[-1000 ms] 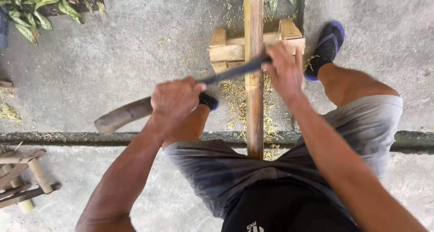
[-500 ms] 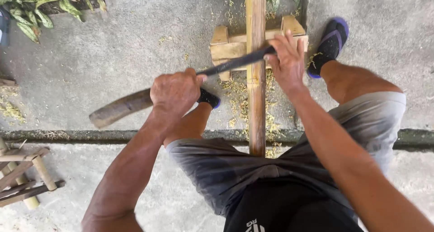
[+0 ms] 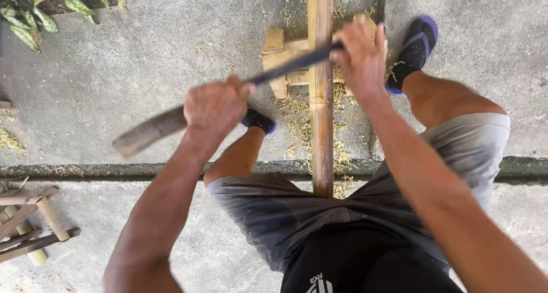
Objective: The recorder uses a machete to shave and smooth the surface of a bamboo stalk resting on a wooden stand.
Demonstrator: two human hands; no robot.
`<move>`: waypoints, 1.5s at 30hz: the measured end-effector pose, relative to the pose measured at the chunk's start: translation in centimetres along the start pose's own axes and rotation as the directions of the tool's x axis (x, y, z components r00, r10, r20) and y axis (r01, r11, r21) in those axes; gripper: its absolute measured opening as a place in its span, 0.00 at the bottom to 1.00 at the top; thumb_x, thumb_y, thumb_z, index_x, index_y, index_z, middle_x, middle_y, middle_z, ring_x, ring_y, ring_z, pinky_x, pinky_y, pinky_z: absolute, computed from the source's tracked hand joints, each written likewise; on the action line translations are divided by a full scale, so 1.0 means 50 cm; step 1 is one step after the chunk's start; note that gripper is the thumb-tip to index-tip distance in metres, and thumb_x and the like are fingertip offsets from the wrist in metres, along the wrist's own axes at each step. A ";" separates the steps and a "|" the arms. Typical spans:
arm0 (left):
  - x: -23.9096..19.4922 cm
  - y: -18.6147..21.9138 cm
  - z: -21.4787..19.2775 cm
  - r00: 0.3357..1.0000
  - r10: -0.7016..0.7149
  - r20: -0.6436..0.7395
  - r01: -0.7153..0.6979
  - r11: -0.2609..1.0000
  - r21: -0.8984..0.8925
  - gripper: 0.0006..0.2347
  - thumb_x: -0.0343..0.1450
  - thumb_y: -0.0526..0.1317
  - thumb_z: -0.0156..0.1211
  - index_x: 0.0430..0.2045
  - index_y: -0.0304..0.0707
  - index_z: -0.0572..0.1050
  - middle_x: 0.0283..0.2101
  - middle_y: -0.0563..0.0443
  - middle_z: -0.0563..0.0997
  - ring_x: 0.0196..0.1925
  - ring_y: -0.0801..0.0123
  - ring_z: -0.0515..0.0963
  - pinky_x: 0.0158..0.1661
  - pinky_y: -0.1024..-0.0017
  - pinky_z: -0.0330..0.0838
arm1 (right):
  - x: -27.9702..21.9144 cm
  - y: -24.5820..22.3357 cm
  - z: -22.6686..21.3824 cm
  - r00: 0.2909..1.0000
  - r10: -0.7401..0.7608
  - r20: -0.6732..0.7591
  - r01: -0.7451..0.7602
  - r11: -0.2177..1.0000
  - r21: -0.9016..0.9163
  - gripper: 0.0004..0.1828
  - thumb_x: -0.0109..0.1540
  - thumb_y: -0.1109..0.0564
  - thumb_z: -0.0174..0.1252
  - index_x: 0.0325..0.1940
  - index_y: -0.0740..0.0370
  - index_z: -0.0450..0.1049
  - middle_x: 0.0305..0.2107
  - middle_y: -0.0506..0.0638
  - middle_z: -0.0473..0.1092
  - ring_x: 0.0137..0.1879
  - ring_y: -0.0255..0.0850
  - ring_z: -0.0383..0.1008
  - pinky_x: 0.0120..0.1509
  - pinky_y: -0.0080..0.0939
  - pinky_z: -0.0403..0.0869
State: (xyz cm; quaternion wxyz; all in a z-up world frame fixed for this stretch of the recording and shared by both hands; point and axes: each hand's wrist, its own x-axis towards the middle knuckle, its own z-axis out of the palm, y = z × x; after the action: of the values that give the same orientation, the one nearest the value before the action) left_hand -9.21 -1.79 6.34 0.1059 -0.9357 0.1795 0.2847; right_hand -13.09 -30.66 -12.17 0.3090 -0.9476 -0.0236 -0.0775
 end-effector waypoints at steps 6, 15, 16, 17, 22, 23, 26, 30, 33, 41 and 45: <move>-0.044 -0.005 0.037 0.995 0.103 -0.017 -0.103 0.995 0.010 0.22 0.78 0.58 0.40 0.28 0.41 0.76 0.15 0.53 0.75 0.16 0.66 0.77 0.20 0.63 0.73 | -0.102 -0.031 0.004 0.997 0.076 -0.005 -0.075 0.992 0.104 0.22 0.74 0.39 0.46 0.60 0.55 0.74 0.61 0.48 0.73 0.77 0.54 0.62 0.85 0.68 0.47; -0.050 0.000 0.036 0.995 0.053 0.086 -0.055 0.998 0.019 0.23 0.80 0.56 0.38 0.28 0.40 0.74 0.13 0.54 0.76 0.11 0.68 0.76 0.16 0.64 0.71 | -0.113 -0.050 -0.007 0.981 0.194 0.015 -0.194 0.980 0.034 0.22 0.60 0.49 0.62 0.58 0.54 0.76 0.62 0.52 0.71 0.75 0.58 0.58 0.80 0.64 0.46; -0.046 -0.004 0.039 0.995 0.054 0.082 -0.056 0.998 0.021 0.23 0.80 0.56 0.38 0.28 0.40 0.74 0.13 0.54 0.76 0.11 0.68 0.76 0.16 0.64 0.71 | -0.100 -0.050 -0.010 0.981 0.193 0.010 -0.193 0.981 0.034 0.22 0.60 0.49 0.62 0.58 0.54 0.76 0.62 0.52 0.71 0.75 0.58 0.58 0.80 0.64 0.46; -0.040 -0.004 0.039 0.998 0.066 -0.004 -0.066 0.998 0.016 0.22 0.79 0.57 0.38 0.27 0.41 0.74 0.12 0.55 0.75 0.12 0.68 0.75 0.17 0.64 0.70 | -0.086 -0.046 -0.017 0.989 0.146 0.035 -0.148 0.988 0.050 0.21 0.61 0.52 0.64 0.58 0.55 0.75 0.63 0.51 0.71 0.76 0.57 0.58 0.81 0.64 0.47; -0.045 0.002 0.047 0.993 0.064 0.098 -0.069 0.996 0.052 0.24 0.81 0.57 0.35 0.28 0.40 0.75 0.13 0.56 0.72 0.13 0.70 0.74 0.17 0.65 0.72 | -0.111 -0.046 -0.018 0.992 0.113 0.049 -0.115 0.992 0.042 0.23 0.62 0.56 0.67 0.60 0.54 0.74 0.63 0.49 0.71 0.76 0.53 0.59 0.81 0.66 0.45; -0.044 -0.006 0.055 0.993 0.109 -0.034 -0.107 0.993 0.056 0.23 0.78 0.58 0.37 0.27 0.42 0.76 0.13 0.56 0.71 0.14 0.68 0.74 0.18 0.64 0.72 | -0.115 -0.053 -0.016 0.989 0.139 0.056 -0.140 0.990 0.023 0.22 0.61 0.56 0.67 0.60 0.53 0.74 0.62 0.48 0.71 0.76 0.53 0.59 0.82 0.65 0.46; -0.036 0.010 0.033 0.994 0.105 -0.042 -0.102 0.993 0.062 0.23 0.78 0.58 0.37 0.29 0.42 0.76 0.14 0.54 0.73 0.15 0.68 0.75 0.18 0.63 0.72 | -0.092 -0.040 -0.027 0.992 0.123 0.040 -0.125 0.992 0.028 0.20 0.62 0.57 0.67 0.59 0.54 0.74 0.62 0.47 0.72 0.76 0.53 0.60 0.82 0.65 0.46; -0.051 0.010 0.048 0.990 0.093 0.102 -0.099 0.993 0.060 0.23 0.81 0.56 0.37 0.32 0.38 0.76 0.17 0.53 0.76 0.16 0.69 0.77 0.18 0.64 0.73 | -0.107 -0.043 -0.023 0.993 0.117 0.013 -0.118 0.992 0.055 0.17 0.65 0.59 0.65 0.59 0.54 0.76 0.65 0.49 0.70 0.76 0.55 0.60 0.83 0.65 0.47; -0.049 0.008 0.048 0.995 0.092 -0.031 -0.093 0.996 -0.003 0.22 0.77 0.58 0.41 0.30 0.41 0.77 0.14 0.53 0.75 0.15 0.68 0.76 0.21 0.62 0.71 | -0.109 -0.031 -0.005 0.994 0.110 -0.013 -0.110 0.993 0.050 0.14 0.64 0.55 0.69 0.53 0.53 0.77 0.57 0.46 0.75 0.72 0.51 0.65 0.79 0.69 0.45; -0.051 0.010 0.043 0.993 0.105 0.045 -0.106 0.994 -0.001 0.22 0.79 0.56 0.42 0.30 0.37 0.77 0.14 0.50 0.77 0.16 0.65 0.80 0.19 0.61 0.74 | -0.140 -0.007 -0.003 1.000 0.000 -0.031 0.001 1.000 0.024 0.14 0.69 0.50 0.63 0.57 0.55 0.77 0.58 0.50 0.75 0.72 0.51 0.69 0.81 0.65 0.52; -0.050 0.010 0.040 0.992 0.076 -0.097 -0.080 0.996 -0.043 0.21 0.78 0.57 0.45 0.29 0.39 0.78 0.17 0.48 0.79 0.21 0.59 0.81 0.23 0.59 0.75 | -0.116 -0.036 -0.042 0.999 -0.006 -0.037 0.008 0.999 0.050 0.22 0.63 0.49 0.67 0.58 0.61 0.77 0.59 0.55 0.74 0.71 0.58 0.67 0.78 0.66 0.51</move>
State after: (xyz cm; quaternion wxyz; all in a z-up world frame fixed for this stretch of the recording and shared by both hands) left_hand -12.30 -0.97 6.09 0.0641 -0.9427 0.2142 0.2478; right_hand -19.28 -30.44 -10.37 0.3326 -0.9379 -0.0232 -0.0955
